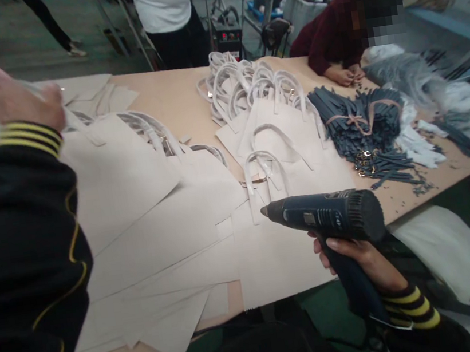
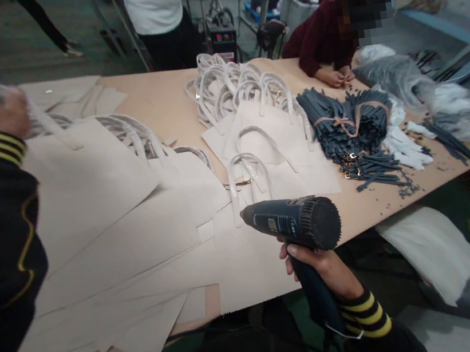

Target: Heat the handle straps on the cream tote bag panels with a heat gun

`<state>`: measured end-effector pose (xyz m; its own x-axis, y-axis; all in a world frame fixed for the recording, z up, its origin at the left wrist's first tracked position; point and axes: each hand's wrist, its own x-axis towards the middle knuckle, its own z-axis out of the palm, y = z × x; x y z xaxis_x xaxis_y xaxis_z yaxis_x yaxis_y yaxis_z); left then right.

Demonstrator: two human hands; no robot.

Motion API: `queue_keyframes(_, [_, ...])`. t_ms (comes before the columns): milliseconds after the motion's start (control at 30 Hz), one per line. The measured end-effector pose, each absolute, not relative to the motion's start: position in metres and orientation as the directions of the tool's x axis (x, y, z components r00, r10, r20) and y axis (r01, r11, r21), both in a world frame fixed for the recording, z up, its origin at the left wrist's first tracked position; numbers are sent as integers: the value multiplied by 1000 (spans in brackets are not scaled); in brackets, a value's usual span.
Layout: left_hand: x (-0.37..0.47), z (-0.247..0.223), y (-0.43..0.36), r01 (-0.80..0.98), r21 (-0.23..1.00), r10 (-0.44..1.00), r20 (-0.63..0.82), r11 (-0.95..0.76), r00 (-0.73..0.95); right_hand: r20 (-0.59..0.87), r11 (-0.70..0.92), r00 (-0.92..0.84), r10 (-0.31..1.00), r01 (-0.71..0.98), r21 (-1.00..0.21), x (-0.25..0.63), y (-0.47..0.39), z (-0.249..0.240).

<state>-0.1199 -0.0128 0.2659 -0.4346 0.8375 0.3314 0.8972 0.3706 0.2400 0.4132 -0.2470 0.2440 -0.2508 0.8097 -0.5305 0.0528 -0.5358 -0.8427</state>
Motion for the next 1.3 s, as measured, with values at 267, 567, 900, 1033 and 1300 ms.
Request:
queue_keyframes(267, [-73, 130, -100, 957, -119, 964, 50, 266, -262, -468, -490, 162, 869, 151, -858, 471, -252, 266])
queue_keyframes(567, [42, 121, -165, 947, 301, 992, 5, 116, -123, -408, -426, 173, 896, 77, -902, 483, -222, 251])
queue_keyframes(900, [169, 59, -264, 899, 312, 858, -498, 309, -122, -657, -575, -365, 659, 319, -754, 495, -332, 242])
queue_keyframes(1033, [168, 62, -256, 880, 309, 842, -513, 361, -165, -529, -467, -645, 552, 288, -836, 458, -355, 218])
queue_keyframes(1300, [200, 58, -258, 868, 204, 822, -473, 452, -317, -474, -432, -675, 566, 246, -867, 460, -380, 199])
